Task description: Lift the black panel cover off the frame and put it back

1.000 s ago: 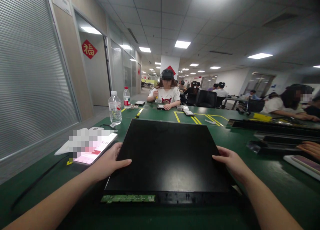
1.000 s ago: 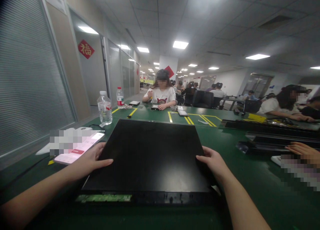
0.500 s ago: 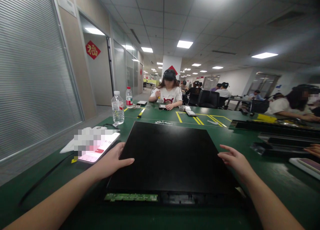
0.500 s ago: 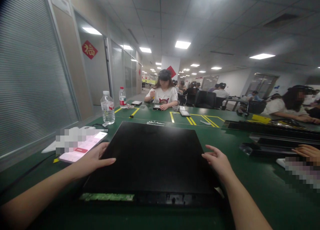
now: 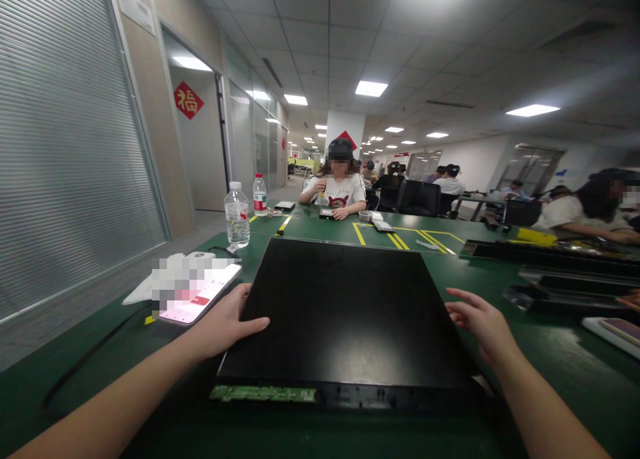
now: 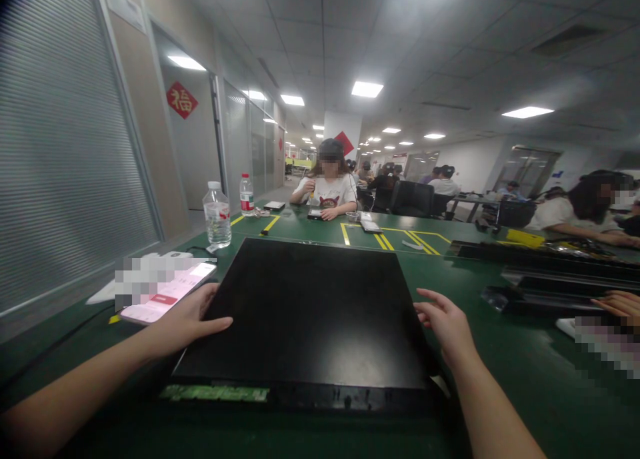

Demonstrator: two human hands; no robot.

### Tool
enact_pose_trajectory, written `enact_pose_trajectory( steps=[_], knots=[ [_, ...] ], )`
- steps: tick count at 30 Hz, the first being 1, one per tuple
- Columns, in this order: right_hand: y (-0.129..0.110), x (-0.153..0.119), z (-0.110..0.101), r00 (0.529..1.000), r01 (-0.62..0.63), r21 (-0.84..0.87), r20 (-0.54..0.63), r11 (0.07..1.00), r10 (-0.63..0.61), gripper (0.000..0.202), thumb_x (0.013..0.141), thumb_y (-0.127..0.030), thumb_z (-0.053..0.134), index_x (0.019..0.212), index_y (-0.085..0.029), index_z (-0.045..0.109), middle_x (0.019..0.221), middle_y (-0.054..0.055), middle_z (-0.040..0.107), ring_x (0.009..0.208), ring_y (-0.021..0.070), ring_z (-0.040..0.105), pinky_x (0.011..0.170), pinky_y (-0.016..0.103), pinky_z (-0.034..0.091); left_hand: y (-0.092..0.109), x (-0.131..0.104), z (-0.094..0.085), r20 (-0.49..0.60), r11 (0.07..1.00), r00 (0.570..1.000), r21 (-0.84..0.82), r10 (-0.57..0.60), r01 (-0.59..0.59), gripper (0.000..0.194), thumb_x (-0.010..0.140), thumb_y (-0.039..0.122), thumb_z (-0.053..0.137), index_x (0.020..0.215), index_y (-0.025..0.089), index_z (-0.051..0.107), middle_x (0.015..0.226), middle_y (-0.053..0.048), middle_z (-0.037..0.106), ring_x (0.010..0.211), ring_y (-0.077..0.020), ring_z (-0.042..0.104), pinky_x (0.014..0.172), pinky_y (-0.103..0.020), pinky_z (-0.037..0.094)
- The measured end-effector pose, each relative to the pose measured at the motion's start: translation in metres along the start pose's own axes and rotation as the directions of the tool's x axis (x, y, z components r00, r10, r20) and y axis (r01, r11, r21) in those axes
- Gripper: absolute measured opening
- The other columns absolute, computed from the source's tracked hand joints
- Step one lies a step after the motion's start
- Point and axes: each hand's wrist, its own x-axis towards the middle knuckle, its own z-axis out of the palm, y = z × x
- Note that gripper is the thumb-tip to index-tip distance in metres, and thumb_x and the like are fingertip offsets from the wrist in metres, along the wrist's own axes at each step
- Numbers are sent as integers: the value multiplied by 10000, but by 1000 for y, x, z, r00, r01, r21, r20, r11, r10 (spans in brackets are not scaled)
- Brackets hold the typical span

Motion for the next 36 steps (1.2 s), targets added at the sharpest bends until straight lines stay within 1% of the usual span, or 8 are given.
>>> enact_pose_trajectory(
  steps=[7,10,12,16,21,27,30,36],
  knots=[
    [-3,-3,1,999,22,-30,-29,999,-22,421,572,-220,668,987,-153,641,598,10,622,510,122,533,492,253,414,2,-2,1,-5,999,1000,38,-4,4,620,677,297,757,1198,156,451,1296,-160,569,1185,-300,543,994,-437,430],
    [-3,-3,1,999,25,-33,-38,999,-27,433,567,-224,667,994,-152,640,599,6,617,506,120,525,498,257,408,4,-2,0,-9,998,1000,67,17,-17,652,669,319,756,1222,159,450,1314,-152,554,1196,-294,533,999,-413,425],
    [-3,-3,1,999,21,-30,-36,999,-23,436,565,-226,664,995,-153,638,594,4,615,511,121,526,505,258,405,5,-2,-1,-30,991,999,133,28,-24,680,658,346,756,1242,161,460,1325,-149,545,1214,-310,512,1014,-430,402],
    [-2,-3,1,999,27,-64,-16,998,-28,435,576,-242,657,1003,-156,639,606,7,626,534,125,537,530,261,406,4,-1,-5,-96,940,994,342,46,-11,711,633,419,749,1255,176,507,1315,-149,549,1208,-365,495,1020,-501,355],
    [-1,-4,4,999,38,-144,11,989,-36,442,582,-260,635,1008,-146,654,638,30,650,582,152,564,546,279,403,-1,0,-6,-143,913,988,409,55,9,690,579,450,763,1188,180,581,1307,-150,560,1250,-378,444,1062,-497,293],
    [-2,-5,4,999,51,-237,19,970,-48,416,569,-284,617,961,-164,686,641,24,651,579,162,546,554,296,386,-2,1,-6,-128,867,991,496,30,38,687,569,506,741,1165,186,623,1444,-148,419,1327,-373,340,1093,-473,240],
    [-2,-6,4,998,58,-258,26,964,-53,410,564,-276,630,955,-170,688,579,4,619,543,155,519,577,304,402,-1,1,-6,-125,851,991,524,37,35,689,571,518,737,1169,192,635,1450,-150,410,1318,-383,352,1086,-480,251],
    [-2,-7,4,998,41,-284,49,958,-28,415,570,-258,640,978,-188,674,534,-18,600,484,146,482,544,305,400,-5,2,-8,-76,812,997,584,23,25,675,612,549,700,1144,137,638,1425,-198,417,1286,-380,392,1063,-486,288]
  ],
)
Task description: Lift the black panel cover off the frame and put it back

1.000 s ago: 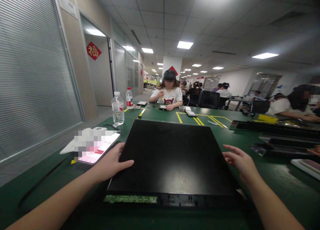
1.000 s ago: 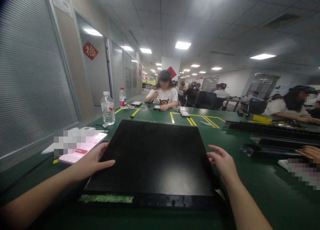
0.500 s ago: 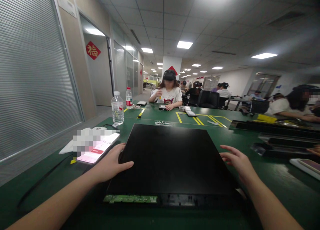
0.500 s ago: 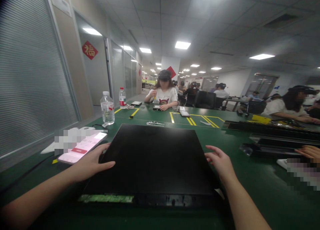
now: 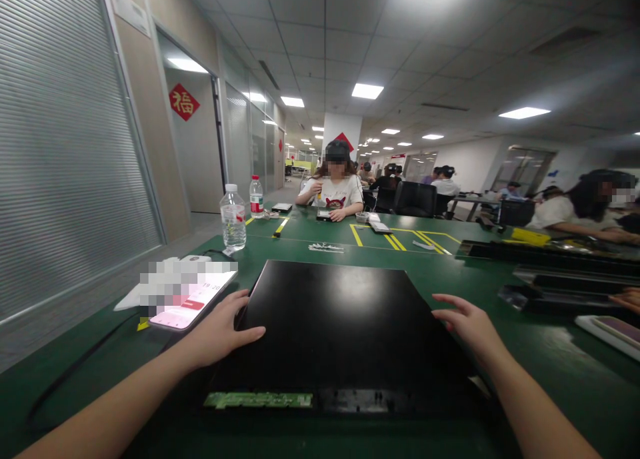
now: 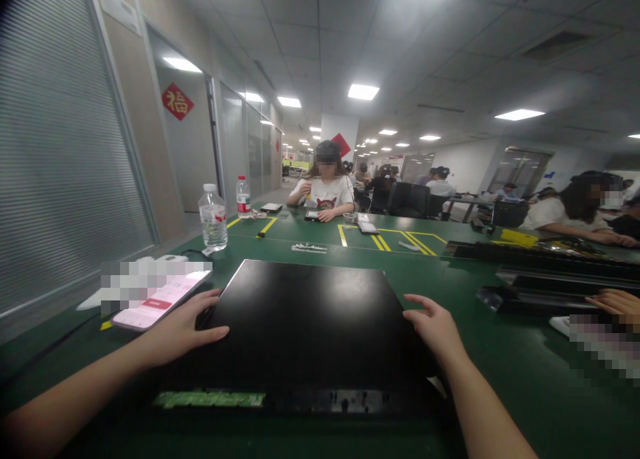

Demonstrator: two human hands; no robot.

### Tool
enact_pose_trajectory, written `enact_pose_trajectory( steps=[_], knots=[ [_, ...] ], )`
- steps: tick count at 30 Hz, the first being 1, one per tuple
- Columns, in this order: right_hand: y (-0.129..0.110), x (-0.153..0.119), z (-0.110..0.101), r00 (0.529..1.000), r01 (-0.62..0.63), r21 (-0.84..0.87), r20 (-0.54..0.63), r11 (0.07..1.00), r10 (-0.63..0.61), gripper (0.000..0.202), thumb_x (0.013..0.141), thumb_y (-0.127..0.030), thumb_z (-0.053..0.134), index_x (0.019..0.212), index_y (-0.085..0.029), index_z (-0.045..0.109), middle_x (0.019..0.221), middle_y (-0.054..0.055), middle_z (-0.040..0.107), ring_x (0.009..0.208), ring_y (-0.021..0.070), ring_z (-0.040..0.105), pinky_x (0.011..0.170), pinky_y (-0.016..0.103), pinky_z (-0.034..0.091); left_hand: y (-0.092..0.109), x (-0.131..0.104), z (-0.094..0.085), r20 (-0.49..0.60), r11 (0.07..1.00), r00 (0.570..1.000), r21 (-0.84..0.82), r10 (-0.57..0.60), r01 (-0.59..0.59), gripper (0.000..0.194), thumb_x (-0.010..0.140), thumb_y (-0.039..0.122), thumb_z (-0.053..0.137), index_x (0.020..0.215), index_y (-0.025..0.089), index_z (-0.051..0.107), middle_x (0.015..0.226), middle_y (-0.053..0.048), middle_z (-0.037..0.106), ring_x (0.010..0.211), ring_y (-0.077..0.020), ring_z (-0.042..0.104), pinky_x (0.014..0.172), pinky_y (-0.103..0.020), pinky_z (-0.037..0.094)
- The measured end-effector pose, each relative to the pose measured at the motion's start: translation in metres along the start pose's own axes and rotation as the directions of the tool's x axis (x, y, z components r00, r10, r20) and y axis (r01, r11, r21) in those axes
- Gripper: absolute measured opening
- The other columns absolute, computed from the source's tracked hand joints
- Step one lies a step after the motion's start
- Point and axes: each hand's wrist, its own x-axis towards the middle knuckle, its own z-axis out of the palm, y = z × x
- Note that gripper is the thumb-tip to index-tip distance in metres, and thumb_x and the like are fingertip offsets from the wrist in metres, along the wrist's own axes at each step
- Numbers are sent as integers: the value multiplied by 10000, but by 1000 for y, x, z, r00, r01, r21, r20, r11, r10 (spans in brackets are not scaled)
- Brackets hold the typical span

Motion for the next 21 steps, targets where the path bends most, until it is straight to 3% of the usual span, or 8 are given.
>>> enact_pose_trajectory(
  steps=[4,8,13,18,21],
  knots=[
    [1,1,-1,1000,3,15,-5,1000,-3,389,587,-266,641,970,-199,669,555,-21,603,495,140,471,542,298,394,0,1,-1,-68,999,997,-34,29,-32,689,632,523,705,1191,136,590,1425,-190,405,1301,-366,368,1068,-491,281],
    [2,2,0,1000,7,47,25,999,-8,394,596,-270,657,982,-194,663,516,-37,564,487,122,445,525,275,367,11,0,-6,-113,959,992,-272,54,-83,676,688,450,696,1282,199,496,1378,-116,490,1262,-317,445,1047,-445,346],
    [3,0,7,995,-59,127,86,990,49,447,584,-254,674,1024,-180,645,510,-48,530,488,104,442,498,243,344,27,-3,-17,-88,867,989,-494,-116,58,538,712,437,669,1196,218,583,1166,-59,673,1063,-308,619,932,-412,470],
    [1,-2,8,991,-90,175,116,981,70,481,594,-252,675,1063,-164,624,449,-71,461,451,87,407,469,223,316,26,-1,-22,-91,797,926,-545,-366,261,434,718,421,647,1083,189,665,1070,-76,717,1027,-312,644,836,-388,532],
    [1,-1,7,991,-75,165,120,983,55,479,600,-253,675,1066,-156,621,418,-74,440,431,87,399,450,220,299,22,2,-20,-22,754,923,-585,-384,300,454,720,388,640,1119,172,650,1065,-84,720,1001,-311,658,778,-383,557]
  ],
)
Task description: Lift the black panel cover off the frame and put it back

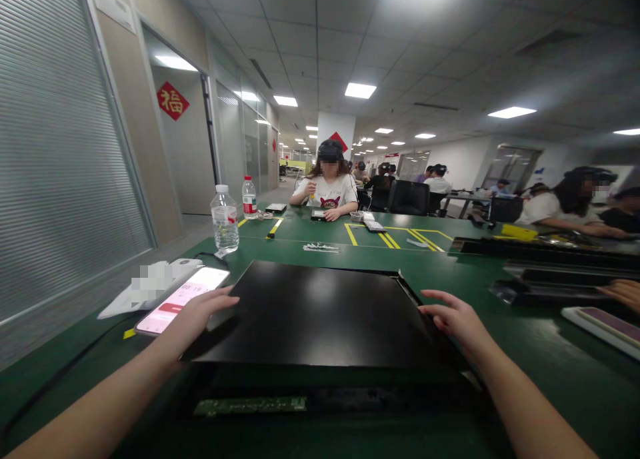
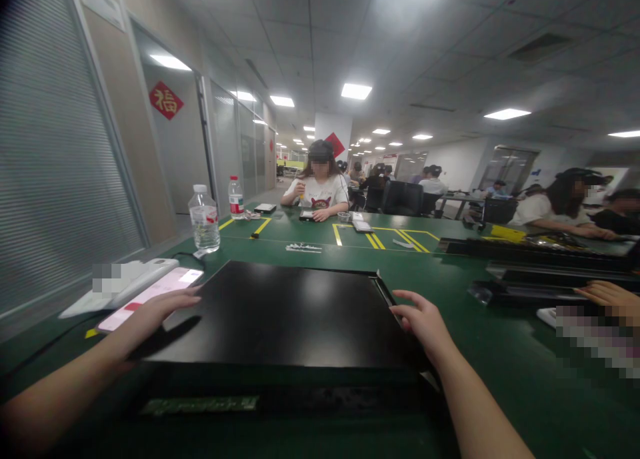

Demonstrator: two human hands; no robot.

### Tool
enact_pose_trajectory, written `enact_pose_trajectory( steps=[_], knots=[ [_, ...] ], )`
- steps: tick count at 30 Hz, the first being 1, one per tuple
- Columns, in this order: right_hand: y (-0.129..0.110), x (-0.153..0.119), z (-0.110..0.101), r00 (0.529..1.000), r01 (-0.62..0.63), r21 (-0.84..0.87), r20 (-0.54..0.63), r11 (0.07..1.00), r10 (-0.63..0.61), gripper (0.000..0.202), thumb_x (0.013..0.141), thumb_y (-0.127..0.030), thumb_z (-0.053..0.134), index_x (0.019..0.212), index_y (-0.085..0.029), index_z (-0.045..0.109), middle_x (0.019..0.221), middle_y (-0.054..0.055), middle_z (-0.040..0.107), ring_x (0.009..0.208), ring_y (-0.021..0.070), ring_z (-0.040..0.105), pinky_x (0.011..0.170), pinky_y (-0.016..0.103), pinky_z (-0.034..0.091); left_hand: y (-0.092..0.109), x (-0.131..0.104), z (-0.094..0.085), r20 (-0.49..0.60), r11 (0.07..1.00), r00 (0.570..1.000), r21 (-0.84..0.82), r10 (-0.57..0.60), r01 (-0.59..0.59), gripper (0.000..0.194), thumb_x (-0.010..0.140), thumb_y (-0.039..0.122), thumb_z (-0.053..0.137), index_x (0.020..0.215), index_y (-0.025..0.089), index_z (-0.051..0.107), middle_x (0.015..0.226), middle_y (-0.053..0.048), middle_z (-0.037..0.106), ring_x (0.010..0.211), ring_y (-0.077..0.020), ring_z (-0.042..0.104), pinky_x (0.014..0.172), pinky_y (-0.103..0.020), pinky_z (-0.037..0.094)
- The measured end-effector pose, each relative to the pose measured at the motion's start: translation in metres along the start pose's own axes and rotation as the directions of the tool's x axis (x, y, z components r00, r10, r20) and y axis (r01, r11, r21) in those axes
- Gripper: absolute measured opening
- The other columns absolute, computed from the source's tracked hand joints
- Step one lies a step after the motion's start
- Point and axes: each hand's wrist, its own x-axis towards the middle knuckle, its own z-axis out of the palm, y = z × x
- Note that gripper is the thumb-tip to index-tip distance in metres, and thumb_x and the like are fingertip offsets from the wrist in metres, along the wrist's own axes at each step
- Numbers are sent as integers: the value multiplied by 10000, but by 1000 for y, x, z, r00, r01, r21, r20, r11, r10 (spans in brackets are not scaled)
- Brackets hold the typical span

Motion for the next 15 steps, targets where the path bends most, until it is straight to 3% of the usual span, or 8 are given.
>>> enact_pose_trajectory(
  steps=[3,7,11,15],
  knots=[
    [0,2,-1,1000,-3,-6,17,1000,4,460,613,-252,663,1059,-155,615,455,-45,514,421,84,409,440,217,304,-5,3,-1,37,997,999,60,37,-39,453,712,334,637,1150,217,639,1081,-60,718,1030,-308,643,807,-379,546],
    [-3,0,0,997,-55,65,61,996,51,445,660,-296,630,1078,-152,581,702,64,685,410,59,417,420,205,306,-8,7,-4,0,974,992,189,126,-124,484,684,325,647,1163,258,630,1155,-31,688,1094,-321,603,886,-420,502],
    [-9,-6,1,992,-76,113,109,991,64,444,700,-346,596,1102,-162,557,773,99,710,400,58,443,386,184,270,-3,10,-11,-49,982,992,152,118,-110,474,661,319,644,1129,242,649,1136,-19,700,1108,-312,595,943,-420,466],
    [-11,-8,2,990,-43,140,139,989,24,457,712,-377,585,1115,-165,543,792,111,719,386,56,439,365,176,224,2,12,-17,-48,990,994,105,96,-91,467,643,330,638,1102,245,661,1094,1,719,1086,-298,613,903,-384,495]
  ],
)
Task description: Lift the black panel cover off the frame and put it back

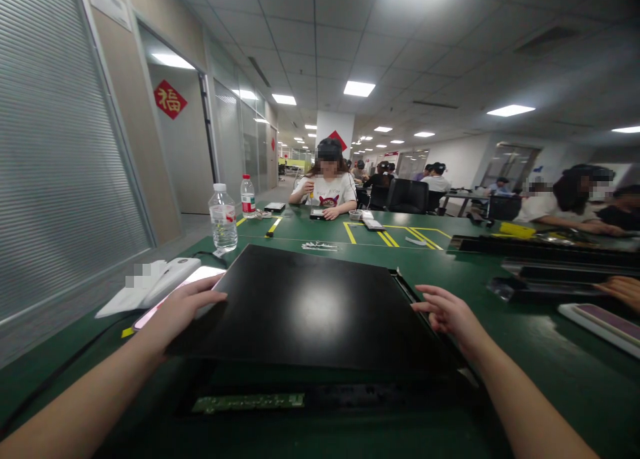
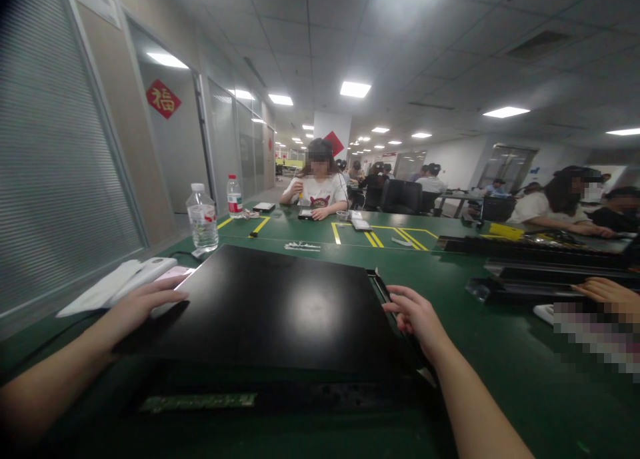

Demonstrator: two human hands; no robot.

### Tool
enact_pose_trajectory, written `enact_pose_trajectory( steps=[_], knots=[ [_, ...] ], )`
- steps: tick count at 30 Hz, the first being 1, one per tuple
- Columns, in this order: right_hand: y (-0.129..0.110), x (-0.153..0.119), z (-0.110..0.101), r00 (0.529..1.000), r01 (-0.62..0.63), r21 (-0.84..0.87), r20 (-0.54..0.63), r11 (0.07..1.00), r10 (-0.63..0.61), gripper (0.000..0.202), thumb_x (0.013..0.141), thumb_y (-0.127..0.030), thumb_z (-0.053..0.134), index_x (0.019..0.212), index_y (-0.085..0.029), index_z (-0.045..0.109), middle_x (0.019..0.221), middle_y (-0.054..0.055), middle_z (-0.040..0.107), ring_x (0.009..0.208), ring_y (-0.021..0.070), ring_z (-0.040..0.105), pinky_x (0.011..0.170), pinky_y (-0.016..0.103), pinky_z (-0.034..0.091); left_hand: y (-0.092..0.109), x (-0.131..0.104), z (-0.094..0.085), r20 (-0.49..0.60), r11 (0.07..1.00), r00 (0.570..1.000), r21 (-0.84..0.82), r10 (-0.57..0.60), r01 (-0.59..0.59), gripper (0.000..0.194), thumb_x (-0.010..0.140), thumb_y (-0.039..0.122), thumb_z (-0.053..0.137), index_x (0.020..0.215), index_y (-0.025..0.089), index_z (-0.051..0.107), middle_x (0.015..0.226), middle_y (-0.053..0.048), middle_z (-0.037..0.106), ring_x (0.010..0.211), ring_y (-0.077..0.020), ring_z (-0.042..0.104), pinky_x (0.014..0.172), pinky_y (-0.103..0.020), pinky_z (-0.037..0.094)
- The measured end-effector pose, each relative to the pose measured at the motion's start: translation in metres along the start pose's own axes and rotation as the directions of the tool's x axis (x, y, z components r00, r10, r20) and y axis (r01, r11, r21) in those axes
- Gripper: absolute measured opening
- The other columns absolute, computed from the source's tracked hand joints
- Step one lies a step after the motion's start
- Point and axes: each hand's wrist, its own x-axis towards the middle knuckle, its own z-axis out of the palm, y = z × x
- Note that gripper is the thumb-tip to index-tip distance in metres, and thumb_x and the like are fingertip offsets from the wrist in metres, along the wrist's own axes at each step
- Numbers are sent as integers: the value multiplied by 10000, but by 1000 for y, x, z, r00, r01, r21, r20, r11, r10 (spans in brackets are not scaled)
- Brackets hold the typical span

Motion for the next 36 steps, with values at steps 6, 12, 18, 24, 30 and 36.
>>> enact_pose_trajectory(
  steps=[6,12,18,24,30,36],
  knots=[
    [1,2,0,999,11,-71,-35,997,-14,465,719,-401,574,1105,-143,550,706,106,712,334,48,360,361,192,196,-6,0,4,8,993,996,78,93,-93,474,649,328,640,1111,229,669,1065,-8,732,1060,-303,628,904,-390,491],
    [5,5,-5,991,10,-187,-130,982,-35,449,715,-420,567,1066,-141,582,657,78,699,341,55,329,380,213,214,-26,1,20,-33,964,987,222,160,-149,526,634,400,653,1117,193,667,1351,-96,548,1269,-339,445,1039,-455,354],
    [9,9,-10,983,36,-323,-160,946,-92,454,686,-445,576,1029,-152,633,667,66,698,411,121,494,419,250,311,-31,1,28,1,921,978,335,211,-199,560,644,455,620,1111,150,670,1411,-132,466,1308,-344,387,1056,-456,333],
    [9,10,-10,970,73,-414,-182,907,-161,400,662,-409,596,961,-155,673,639,51,688,600,194,627,554,288,412,-34,1,27,84,906,970,347,228,-243,546,672,457,613,1121,151,662,1403,-141,455,1293,-329,408,1039,-430,365],
    [9,10,-9,968,88,-535,-152,840,-198,347,686,-403,587,947,-194,675,682,42,697,705,205,641,642,295,421,-37,3,29,87,900,971,366,222,-239,578,657,489,611,1119,144,649,1403,-155,424,1310,-328,379,1038,-425,365],
    [11,13,-13,963,86,-546,-169,834,-210,325,677,-399,591,912,-198,691,697,41,703,693,204,636,619,289,419,-33,0,30,114,894,973,385,203,-232,610,641,514,606,1114,132,645,1396,-171,411,1308,-346,371,1055,-426,337]
  ],
)
